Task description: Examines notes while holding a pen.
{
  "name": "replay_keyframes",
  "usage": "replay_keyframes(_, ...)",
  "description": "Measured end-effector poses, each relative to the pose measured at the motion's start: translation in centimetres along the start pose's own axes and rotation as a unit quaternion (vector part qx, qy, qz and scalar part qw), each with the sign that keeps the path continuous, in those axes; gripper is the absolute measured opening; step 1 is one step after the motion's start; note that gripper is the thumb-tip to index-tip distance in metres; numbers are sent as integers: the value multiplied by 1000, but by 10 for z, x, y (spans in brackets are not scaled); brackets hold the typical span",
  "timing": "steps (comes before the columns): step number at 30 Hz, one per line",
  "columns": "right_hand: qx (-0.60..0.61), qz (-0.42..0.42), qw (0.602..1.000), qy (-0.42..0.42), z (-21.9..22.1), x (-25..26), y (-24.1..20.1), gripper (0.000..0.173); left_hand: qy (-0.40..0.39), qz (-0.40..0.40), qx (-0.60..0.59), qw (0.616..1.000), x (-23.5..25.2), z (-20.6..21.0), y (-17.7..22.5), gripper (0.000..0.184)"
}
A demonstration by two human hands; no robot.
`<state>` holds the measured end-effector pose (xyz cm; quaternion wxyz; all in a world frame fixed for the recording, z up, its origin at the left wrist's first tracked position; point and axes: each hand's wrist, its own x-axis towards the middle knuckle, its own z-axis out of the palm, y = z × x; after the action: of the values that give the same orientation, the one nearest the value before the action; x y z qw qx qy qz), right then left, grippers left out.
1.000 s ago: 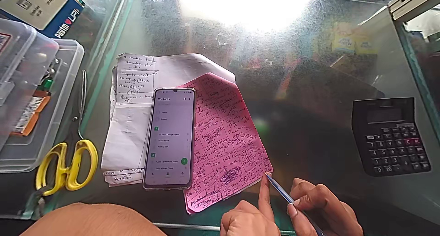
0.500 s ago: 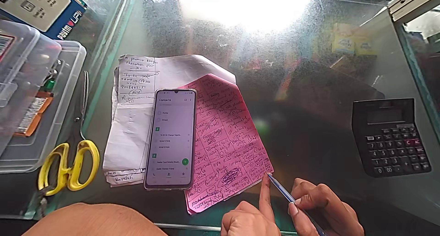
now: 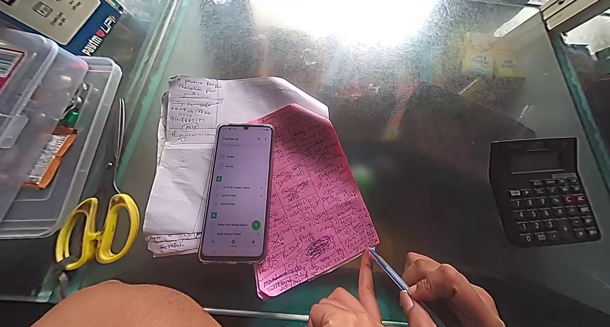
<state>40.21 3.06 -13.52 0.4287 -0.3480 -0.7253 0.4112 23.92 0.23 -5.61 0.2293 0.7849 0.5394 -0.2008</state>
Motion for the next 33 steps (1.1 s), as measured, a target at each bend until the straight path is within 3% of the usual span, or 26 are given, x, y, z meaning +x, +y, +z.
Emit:
replay_keyframes(16, -29, 16, 999, 31, -1, -2, -1, 11, -19, 2, -20, 1000, 2, -2, -1, 57)
replay_keyframes(33, -36, 39, 997, 61, -1, -1, -2, 10, 14, -7, -17, 1000, 0, 1, 1, 56)
